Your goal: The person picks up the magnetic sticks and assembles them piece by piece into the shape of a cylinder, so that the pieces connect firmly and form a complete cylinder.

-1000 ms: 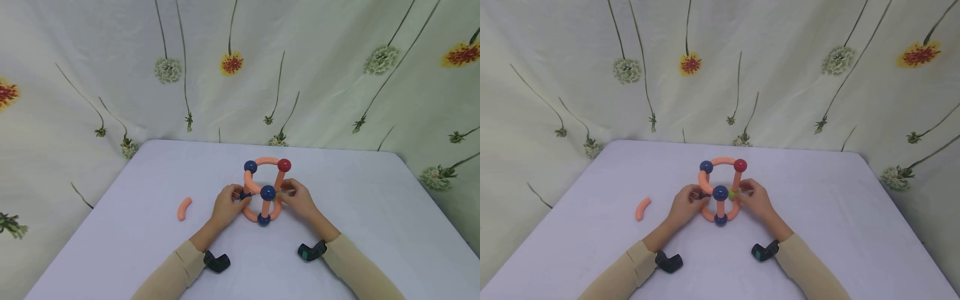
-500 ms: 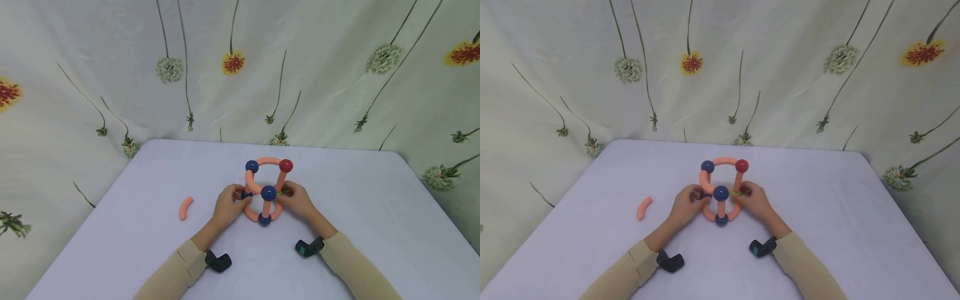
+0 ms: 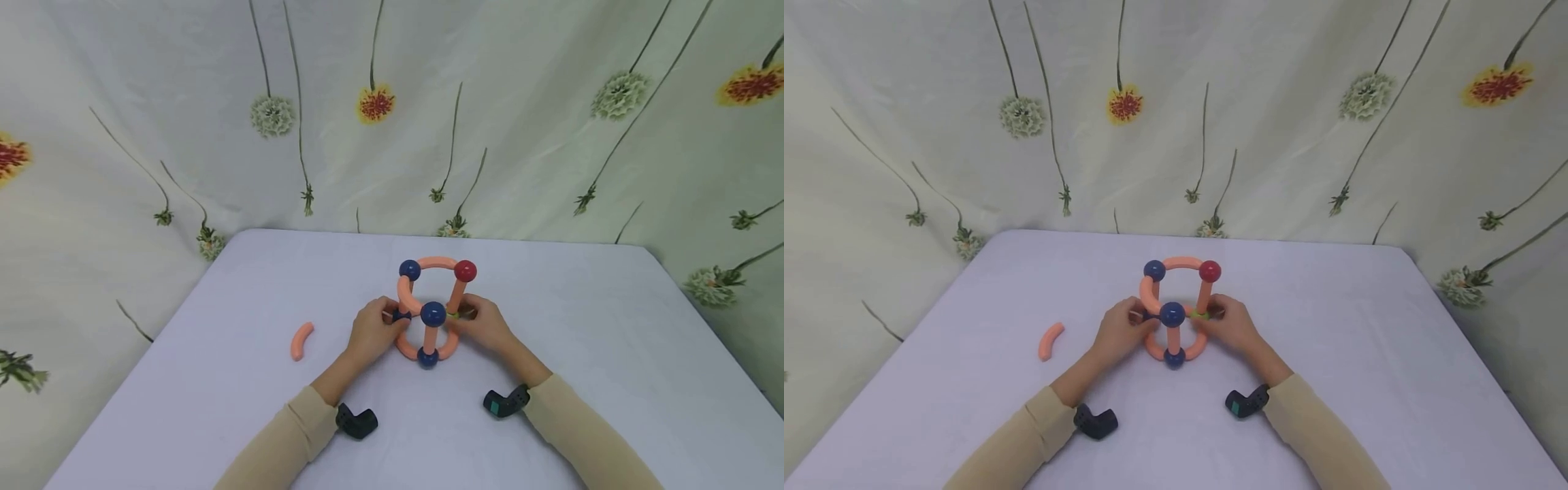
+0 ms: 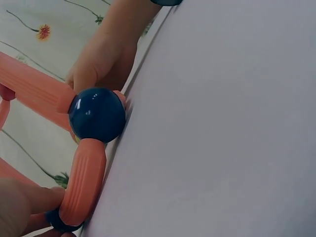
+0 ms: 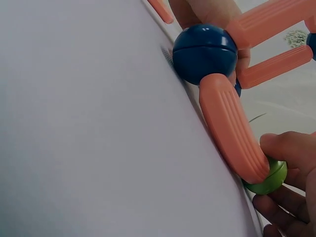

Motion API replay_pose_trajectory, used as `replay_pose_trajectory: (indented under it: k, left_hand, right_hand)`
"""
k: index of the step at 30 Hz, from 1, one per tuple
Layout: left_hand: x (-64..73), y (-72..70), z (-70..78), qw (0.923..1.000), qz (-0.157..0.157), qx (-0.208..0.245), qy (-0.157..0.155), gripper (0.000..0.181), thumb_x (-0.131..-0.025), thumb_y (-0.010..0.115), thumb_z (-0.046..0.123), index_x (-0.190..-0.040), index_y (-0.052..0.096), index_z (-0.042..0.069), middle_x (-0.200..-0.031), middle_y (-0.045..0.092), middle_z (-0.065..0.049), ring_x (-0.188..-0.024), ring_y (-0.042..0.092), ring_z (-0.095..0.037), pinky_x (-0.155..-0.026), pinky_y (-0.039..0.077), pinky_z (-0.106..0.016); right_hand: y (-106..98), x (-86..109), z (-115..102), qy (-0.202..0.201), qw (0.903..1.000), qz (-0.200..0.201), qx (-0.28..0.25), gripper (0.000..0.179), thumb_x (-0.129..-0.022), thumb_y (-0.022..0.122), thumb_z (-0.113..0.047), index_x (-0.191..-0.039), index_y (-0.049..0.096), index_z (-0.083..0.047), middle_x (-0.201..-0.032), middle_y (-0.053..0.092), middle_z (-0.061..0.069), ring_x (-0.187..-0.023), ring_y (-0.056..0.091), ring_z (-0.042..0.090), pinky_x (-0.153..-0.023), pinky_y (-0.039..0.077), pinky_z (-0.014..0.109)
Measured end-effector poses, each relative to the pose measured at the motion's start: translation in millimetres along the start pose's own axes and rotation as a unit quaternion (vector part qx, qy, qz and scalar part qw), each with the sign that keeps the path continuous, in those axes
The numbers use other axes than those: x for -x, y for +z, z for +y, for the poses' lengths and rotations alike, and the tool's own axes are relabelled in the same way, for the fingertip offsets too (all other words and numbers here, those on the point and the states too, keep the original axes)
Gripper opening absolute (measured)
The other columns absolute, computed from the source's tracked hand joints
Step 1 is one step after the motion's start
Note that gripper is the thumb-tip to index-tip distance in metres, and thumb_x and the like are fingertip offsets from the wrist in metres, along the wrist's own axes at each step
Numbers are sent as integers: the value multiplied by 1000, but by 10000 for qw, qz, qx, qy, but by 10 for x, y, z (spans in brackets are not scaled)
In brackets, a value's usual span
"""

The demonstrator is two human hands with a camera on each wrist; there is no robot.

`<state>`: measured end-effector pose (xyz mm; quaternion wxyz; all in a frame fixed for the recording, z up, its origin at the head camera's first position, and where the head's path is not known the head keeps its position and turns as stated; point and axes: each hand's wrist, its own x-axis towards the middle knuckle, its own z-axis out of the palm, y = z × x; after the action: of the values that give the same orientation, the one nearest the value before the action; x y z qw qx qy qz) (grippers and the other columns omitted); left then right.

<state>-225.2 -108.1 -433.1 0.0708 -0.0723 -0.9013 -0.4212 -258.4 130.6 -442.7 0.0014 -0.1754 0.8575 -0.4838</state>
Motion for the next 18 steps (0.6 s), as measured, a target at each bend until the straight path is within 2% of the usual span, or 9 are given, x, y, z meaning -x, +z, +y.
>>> replay_pose_trajectory:
  k: [11, 18]
  left_hand:
    - [-152, -13, 54, 9988, -429, 213, 68, 27, -89, 71, 17, -113, 65, 5, -106, 65, -8, -91, 59, -21, -74, 51, -34]
    - [-212, 25, 56, 9972, -466, 565, 117, 34, -88, 68, 15, -121, 61, 6, -112, 65, -10, -98, 63, -24, -79, 52, -38]
  right_hand:
    - [-93, 115, -81, 44, 9996, -177, 198, 29, -84, 77, -22, -106, 67, -6, -95, 66, 3, -91, 58, 22, -80, 48, 37]
    - [-156, 189, -79, -258, 9978, -469, 391, 25, -83, 79, -23, -100, 67, -9, -89, 65, -2, -85, 58, 19, -75, 49, 34]
